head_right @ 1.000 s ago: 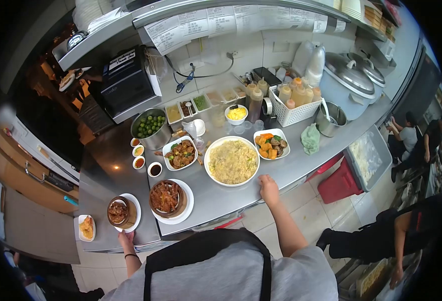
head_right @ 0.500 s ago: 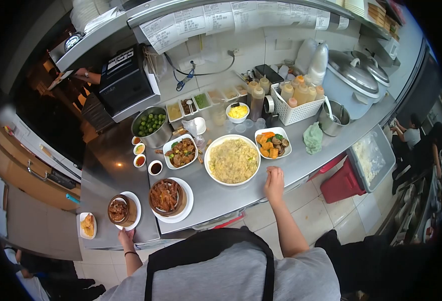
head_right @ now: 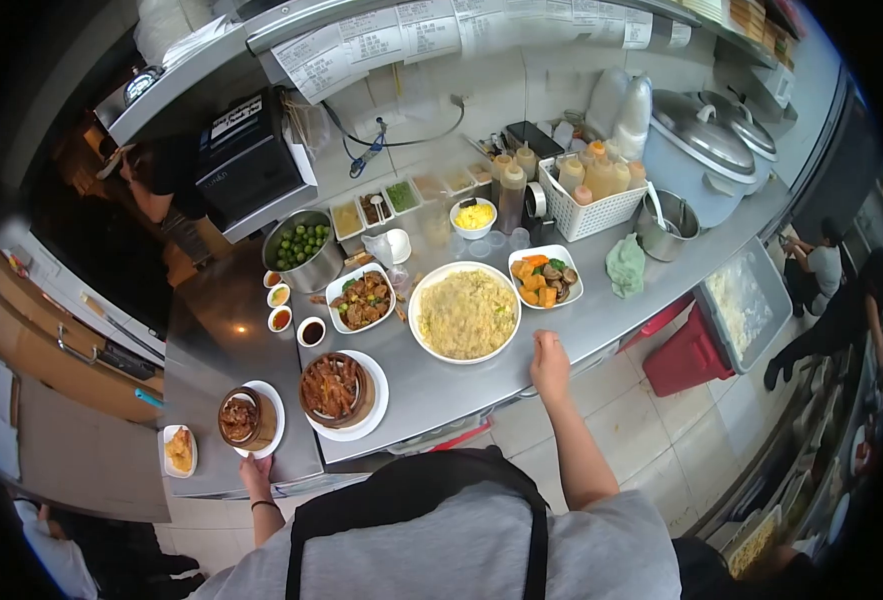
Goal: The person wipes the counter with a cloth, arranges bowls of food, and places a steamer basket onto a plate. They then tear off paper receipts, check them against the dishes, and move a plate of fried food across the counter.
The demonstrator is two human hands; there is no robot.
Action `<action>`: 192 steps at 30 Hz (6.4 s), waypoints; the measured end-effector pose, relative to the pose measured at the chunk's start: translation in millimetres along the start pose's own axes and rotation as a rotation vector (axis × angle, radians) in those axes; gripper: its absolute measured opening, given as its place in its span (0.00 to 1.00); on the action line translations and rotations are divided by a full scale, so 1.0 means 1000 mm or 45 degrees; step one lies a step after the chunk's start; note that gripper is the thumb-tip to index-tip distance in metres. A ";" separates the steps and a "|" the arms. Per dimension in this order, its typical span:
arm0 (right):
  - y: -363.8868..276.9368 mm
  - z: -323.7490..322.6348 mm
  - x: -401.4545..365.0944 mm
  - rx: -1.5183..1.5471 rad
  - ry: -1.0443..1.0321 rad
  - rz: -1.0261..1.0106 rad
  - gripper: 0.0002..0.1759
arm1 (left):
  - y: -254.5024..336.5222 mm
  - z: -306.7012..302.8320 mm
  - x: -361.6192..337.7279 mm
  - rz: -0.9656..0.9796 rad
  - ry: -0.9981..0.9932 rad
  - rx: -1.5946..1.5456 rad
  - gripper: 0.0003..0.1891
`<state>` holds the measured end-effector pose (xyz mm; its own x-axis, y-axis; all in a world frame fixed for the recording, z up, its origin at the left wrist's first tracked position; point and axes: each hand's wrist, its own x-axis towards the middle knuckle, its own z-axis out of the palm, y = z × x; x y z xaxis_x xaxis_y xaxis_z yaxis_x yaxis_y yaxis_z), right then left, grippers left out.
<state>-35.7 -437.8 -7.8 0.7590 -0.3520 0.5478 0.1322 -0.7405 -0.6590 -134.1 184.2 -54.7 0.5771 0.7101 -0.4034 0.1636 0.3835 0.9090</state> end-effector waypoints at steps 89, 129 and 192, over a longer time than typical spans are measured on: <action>-0.320 0.281 0.009 1.087 -1.636 0.037 0.06 | 0.026 -0.009 -0.002 -0.196 0.046 0.057 0.05; -0.216 0.053 0.250 -0.018 0.548 -0.329 0.19 | 0.091 0.090 0.251 -0.074 0.136 -0.486 0.16; 0.097 0.015 0.148 -0.652 0.108 0.342 0.17 | 0.075 -0.149 0.110 0.250 0.300 -0.590 0.23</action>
<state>99.0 -553.0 0.9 0.6668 -0.5945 0.4494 -0.3989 -0.7941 -0.4586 -177.3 378.9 -46.4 0.3578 0.8871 -0.2917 -0.3290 0.4121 0.8497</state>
